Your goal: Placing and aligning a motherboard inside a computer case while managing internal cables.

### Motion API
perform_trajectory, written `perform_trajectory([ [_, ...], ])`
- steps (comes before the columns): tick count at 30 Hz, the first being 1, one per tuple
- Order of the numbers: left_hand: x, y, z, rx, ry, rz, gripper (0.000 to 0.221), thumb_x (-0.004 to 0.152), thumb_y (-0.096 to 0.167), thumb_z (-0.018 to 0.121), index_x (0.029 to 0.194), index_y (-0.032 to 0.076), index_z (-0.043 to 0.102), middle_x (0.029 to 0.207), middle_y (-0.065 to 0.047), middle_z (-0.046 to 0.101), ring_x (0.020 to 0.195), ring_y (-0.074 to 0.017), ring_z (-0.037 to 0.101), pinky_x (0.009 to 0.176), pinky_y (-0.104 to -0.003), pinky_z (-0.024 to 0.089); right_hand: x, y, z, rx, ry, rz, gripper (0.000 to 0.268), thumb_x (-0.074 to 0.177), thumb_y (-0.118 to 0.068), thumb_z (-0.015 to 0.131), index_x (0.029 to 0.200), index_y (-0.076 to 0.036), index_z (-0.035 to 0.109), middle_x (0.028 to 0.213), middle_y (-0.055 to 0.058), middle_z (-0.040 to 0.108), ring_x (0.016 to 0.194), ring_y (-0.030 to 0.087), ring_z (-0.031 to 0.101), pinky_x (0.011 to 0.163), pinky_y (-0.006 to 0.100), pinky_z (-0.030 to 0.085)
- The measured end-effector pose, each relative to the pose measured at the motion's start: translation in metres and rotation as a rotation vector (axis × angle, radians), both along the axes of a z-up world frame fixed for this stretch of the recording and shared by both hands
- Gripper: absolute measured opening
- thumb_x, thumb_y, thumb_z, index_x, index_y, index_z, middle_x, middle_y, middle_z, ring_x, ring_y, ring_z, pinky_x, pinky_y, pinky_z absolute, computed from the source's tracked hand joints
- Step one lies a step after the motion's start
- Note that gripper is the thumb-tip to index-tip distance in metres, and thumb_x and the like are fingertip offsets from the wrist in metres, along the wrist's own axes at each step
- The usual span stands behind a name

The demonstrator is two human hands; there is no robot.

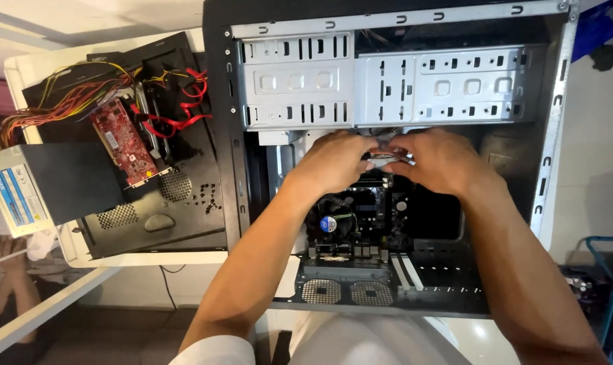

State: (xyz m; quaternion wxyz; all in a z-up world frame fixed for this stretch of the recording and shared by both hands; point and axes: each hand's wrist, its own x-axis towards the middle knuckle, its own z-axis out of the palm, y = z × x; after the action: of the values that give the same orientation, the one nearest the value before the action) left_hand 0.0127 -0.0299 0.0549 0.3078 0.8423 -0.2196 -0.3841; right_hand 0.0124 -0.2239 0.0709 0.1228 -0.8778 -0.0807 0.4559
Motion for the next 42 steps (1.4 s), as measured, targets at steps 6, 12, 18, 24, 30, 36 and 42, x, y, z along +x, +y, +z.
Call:
perform_trajectory([
  [6, -0.003, -0.002, -0.005, 0.054, 0.009, 0.011, 0.02, 0.092, 0.017, 0.068, 0.108, 0.008, 0.076, 0.1, -0.02, 0.077, 0.101, -0.0456, 0.072, 0.087, -0.061, 0.056, -0.011, -0.003, -0.024, 0.131, -0.117, -0.007, 0.024, 0.097, -0.039, 0.061, 0.112, -0.029, 0.076, 0.102, 0.008, 0.078, 0.104, 0.039, 0.071, 0.086, 0.054, 0.059],
  [12, -0.004, 0.004, 0.0, 0.055, 0.057, 0.009, 0.02, 0.095, 0.019, 0.062, 0.106, 0.01, 0.077, 0.098, -0.018, 0.078, 0.102, -0.0435, 0.072, 0.088, -0.058, 0.057, -0.008, -0.006, -0.021, 0.135, -0.139, -0.035, 0.023, 0.1, -0.034, 0.058, 0.108, -0.026, 0.077, 0.096, 0.009, 0.079, 0.097, 0.039, 0.072, 0.082, 0.054, 0.059],
  [18, -0.001, 0.011, 0.011, -0.04, 0.082, 0.06, 0.027, 0.097, 0.013, 0.057, 0.115, 0.001, 0.074, 0.105, -0.024, 0.076, 0.102, -0.0465, 0.071, 0.089, -0.058, 0.056, -0.014, -0.011, -0.03, 0.394, -0.152, -0.068, 0.026, 0.101, -0.029, 0.056, 0.09, -0.012, 0.074, 0.087, 0.014, 0.078, 0.09, 0.042, 0.072, 0.076, 0.051, 0.058],
  [24, 0.002, 0.017, 0.008, -0.028, 0.048, 0.054, 0.021, 0.094, 0.014, 0.064, 0.111, 0.007, 0.074, 0.106, -0.019, 0.076, 0.104, -0.0444, 0.071, 0.088, -0.058, 0.056, -0.017, -0.005, -0.016, 0.49, -0.121, -0.138, 0.015, 0.095, -0.023, 0.065, 0.096, -0.011, 0.075, 0.086, 0.016, 0.079, 0.083, 0.034, 0.074, 0.076, 0.045, 0.058],
  [30, 0.003, 0.02, -0.001, -0.033, 0.026, 0.044, 0.02, 0.092, 0.015, 0.065, 0.11, 0.008, 0.071, 0.103, -0.016, 0.076, 0.103, -0.0417, 0.071, 0.088, -0.055, 0.056, -0.013, -0.002, -0.012, 0.464, -0.072, -0.114, 0.014, 0.091, -0.019, 0.068, 0.1, -0.01, 0.075, 0.089, 0.014, 0.082, 0.085, 0.036, 0.075, 0.08, 0.045, 0.057],
  [36, 0.0, 0.017, -0.011, -0.105, 0.027, 0.055, 0.02, 0.091, 0.012, 0.066, 0.109, 0.006, 0.068, 0.104, -0.016, 0.077, 0.104, -0.0411, 0.071, 0.087, -0.056, 0.056, -0.014, -0.003, -0.016, 0.392, -0.069, -0.113, 0.011, 0.092, -0.022, 0.069, 0.098, -0.014, 0.073, 0.09, 0.007, 0.083, 0.089, 0.032, 0.076, 0.081, 0.044, 0.058],
  [42, 0.0, 0.014, 0.005, -0.097, 0.017, 0.075, 0.02, 0.094, 0.016, 0.063, 0.11, 0.005, 0.069, 0.102, -0.018, 0.077, 0.102, -0.0432, 0.072, 0.086, -0.057, 0.056, -0.012, -0.005, -0.021, 0.334, -0.06, -0.102, 0.015, 0.094, -0.022, 0.065, 0.105, -0.014, 0.07, 0.097, 0.009, 0.082, 0.095, 0.036, 0.075, 0.083, 0.048, 0.057],
])
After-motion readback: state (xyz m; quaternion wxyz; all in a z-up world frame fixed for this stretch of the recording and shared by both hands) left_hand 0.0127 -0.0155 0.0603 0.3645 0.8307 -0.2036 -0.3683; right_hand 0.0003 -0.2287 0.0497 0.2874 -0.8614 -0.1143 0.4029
